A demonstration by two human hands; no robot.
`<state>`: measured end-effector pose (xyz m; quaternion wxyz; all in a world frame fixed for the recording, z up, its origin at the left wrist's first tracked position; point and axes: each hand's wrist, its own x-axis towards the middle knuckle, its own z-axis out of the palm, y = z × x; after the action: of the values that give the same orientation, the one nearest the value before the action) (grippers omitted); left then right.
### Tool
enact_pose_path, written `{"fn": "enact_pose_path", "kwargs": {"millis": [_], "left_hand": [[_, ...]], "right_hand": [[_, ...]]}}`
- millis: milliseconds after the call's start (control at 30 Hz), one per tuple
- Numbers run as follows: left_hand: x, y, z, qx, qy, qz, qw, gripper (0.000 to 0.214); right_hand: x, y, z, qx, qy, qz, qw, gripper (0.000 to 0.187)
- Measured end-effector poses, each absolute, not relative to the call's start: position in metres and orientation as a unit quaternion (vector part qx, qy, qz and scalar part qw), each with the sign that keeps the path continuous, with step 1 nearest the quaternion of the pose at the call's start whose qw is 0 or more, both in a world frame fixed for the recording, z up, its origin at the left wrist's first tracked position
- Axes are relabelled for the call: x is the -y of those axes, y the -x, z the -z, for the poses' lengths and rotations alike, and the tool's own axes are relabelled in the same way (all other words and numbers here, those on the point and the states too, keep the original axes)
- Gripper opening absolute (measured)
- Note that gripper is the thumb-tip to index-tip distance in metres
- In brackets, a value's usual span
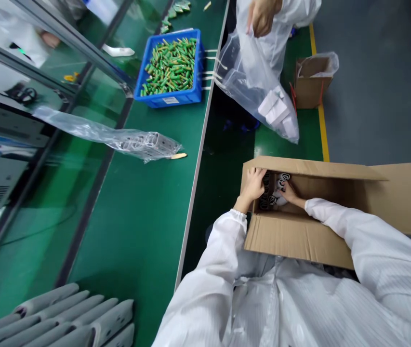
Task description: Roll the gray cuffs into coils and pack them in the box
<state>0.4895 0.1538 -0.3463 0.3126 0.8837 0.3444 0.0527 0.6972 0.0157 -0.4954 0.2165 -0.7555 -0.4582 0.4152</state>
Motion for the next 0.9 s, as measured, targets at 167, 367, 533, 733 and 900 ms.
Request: {"fn": "enact_pose_path", "kwargs": {"millis": [167, 367, 533, 733, 900], "left_hand": [[-0.154, -0.494, 0.353, -0.344, -0.887, -0.057, 0.303, 0.117], [-0.155, -0.496, 0.351, -0.341, -0.893, -0.059, 0.286, 0.119], [-0.157, -0.498, 0.35, -0.34, -0.89, -0.073, 0.295, 0.121], [-0.158, -0.499, 0.353, -0.335, -0.888, -0.089, 0.302, 0.125], [-0.158, -0.499, 0.358, -0.337, -0.888, -0.095, 0.297, 0.123]], "right_hand": [[-0.006, -0.674, 0.514, 0.628, 0.669, -0.384, 0.104, 0.074], [-0.018, -0.654, 0.524, 0.706, 0.61, -0.355, 0.058, 0.05], [-0.007, -0.677, 0.518, 0.712, 0.584, -0.38, 0.085, 0.05], [0.035, -0.713, 0.518, 0.634, 0.641, -0.422, 0.093, 0.035], [0.037, -0.708, 0.532, 0.57, 0.668, -0.47, 0.09, 0.033]]}}
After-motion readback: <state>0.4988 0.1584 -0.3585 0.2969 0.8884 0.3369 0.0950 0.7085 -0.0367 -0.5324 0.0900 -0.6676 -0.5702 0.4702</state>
